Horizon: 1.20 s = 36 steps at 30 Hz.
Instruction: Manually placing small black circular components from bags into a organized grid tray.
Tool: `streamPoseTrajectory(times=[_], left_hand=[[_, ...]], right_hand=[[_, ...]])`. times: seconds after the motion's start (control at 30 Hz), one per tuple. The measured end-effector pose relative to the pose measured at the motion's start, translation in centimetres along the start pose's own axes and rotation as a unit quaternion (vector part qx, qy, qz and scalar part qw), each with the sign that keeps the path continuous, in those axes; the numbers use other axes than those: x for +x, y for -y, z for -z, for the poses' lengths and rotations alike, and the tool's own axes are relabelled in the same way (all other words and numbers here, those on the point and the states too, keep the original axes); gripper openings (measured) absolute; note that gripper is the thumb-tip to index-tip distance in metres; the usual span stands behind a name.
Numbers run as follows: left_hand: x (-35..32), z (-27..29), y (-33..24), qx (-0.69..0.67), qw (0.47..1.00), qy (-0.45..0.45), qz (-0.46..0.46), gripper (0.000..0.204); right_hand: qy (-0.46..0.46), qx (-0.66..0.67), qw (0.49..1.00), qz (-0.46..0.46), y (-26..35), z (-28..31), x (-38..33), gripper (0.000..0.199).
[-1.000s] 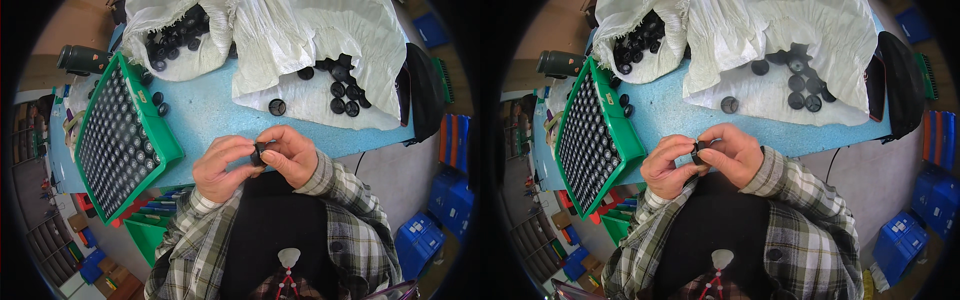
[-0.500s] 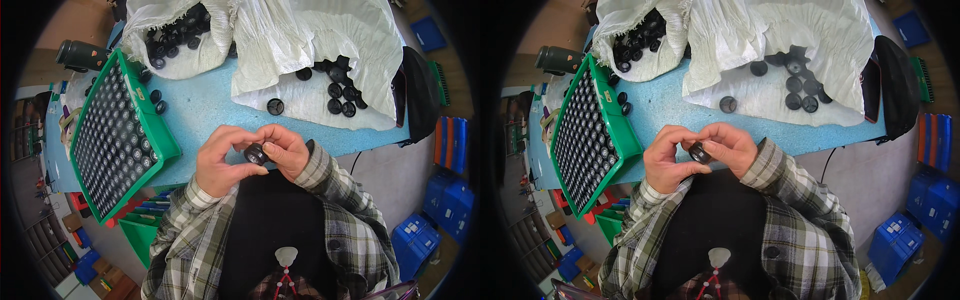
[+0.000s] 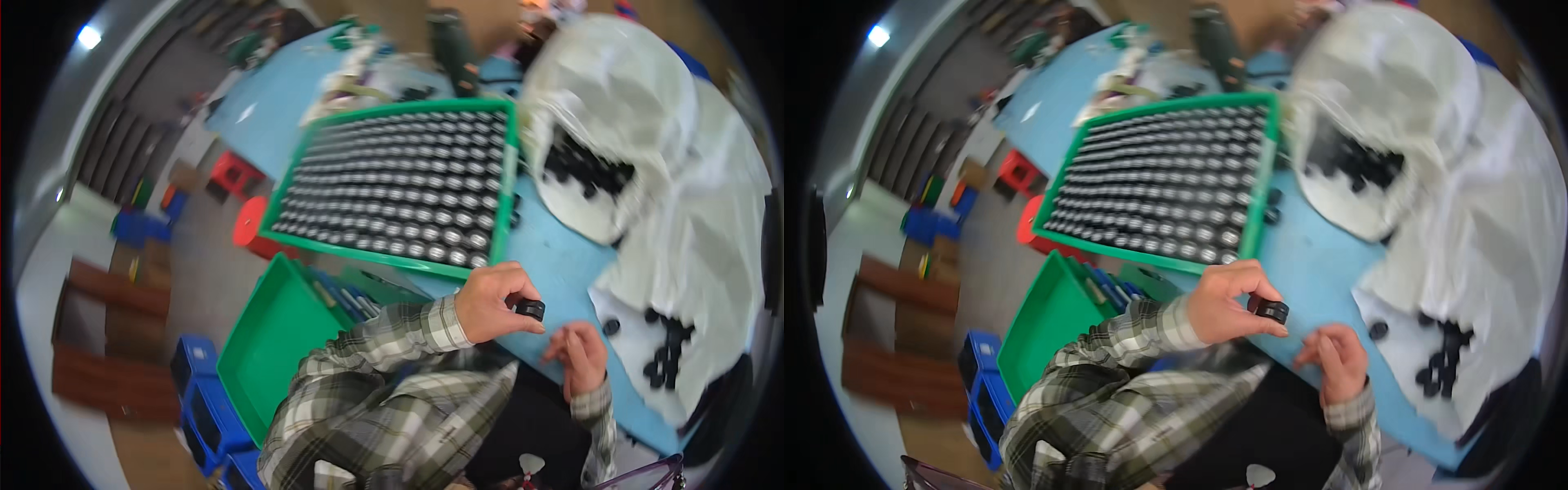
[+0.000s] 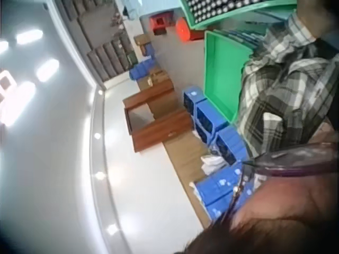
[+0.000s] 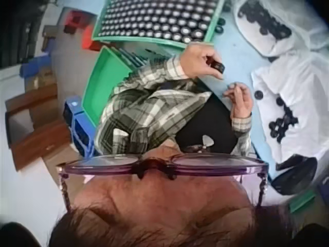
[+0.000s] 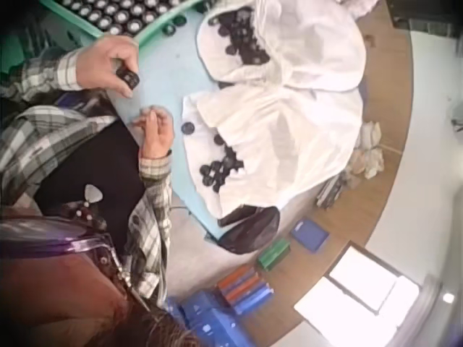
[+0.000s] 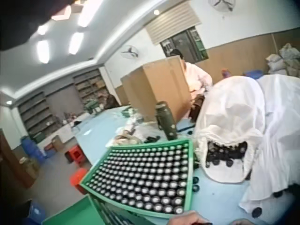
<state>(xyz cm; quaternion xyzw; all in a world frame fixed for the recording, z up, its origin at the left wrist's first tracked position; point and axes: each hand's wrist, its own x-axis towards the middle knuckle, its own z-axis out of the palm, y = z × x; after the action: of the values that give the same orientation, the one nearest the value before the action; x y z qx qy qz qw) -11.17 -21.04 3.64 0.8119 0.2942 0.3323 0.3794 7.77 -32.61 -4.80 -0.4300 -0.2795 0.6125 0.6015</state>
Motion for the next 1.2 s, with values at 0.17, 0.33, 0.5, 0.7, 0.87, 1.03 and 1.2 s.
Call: streamPoseTrajectory(times=[0.17, 0.33, 0.5, 0.7, 0.87, 1.03, 1.2], left_hand=[[-3.2, 11.2, 0.2, 0.045, 0.971, -0.190, 0.136, 0.028], [-8.5, 29.6, 7.5, 0.104, 0.875, -0.402, 0.250, 0.022], [-13.2, 38.3, 14.3, 0.257, 0.787, -0.365, 0.427, 0.023], [-12.4, 38.4, 15.7, 0.477, 0.709, -0.229, 0.466, 0.022], [-13.8, 40.2, 19.3, 0.559, 0.638, -0.176, 0.499, 0.031], [-13.4, 40.5, 20.2, 0.562, 0.626, -0.174, 0.512, 0.030], [-12.5, 40.4, 18.9, 0.494, 0.666, -0.112, 0.547, 0.022]], right_hand=[[0.036, -0.066, 0.997, -0.024, -0.9, -1.6, 0.3, 0.013], [0.046, -0.094, 0.993, -0.049, -1.7, -2.9, 1.6, 0.011], [0.053, -0.116, 0.989, -0.074, -2.5, -3.6, 2.6, 0.011], [0.039, -0.118, 0.989, -0.083, -3.1, -4.0, 2.5, 0.011], [0.028, -0.117, 0.989, -0.085, -3.3, -4.5, 2.2, 0.011], [0.021, -0.121, 0.988, -0.092, -3.2, -4.5, 2.2, 0.010], [0.008, -0.121, 0.987, -0.105, -3.2, -4.3, 2.3, 0.009]])
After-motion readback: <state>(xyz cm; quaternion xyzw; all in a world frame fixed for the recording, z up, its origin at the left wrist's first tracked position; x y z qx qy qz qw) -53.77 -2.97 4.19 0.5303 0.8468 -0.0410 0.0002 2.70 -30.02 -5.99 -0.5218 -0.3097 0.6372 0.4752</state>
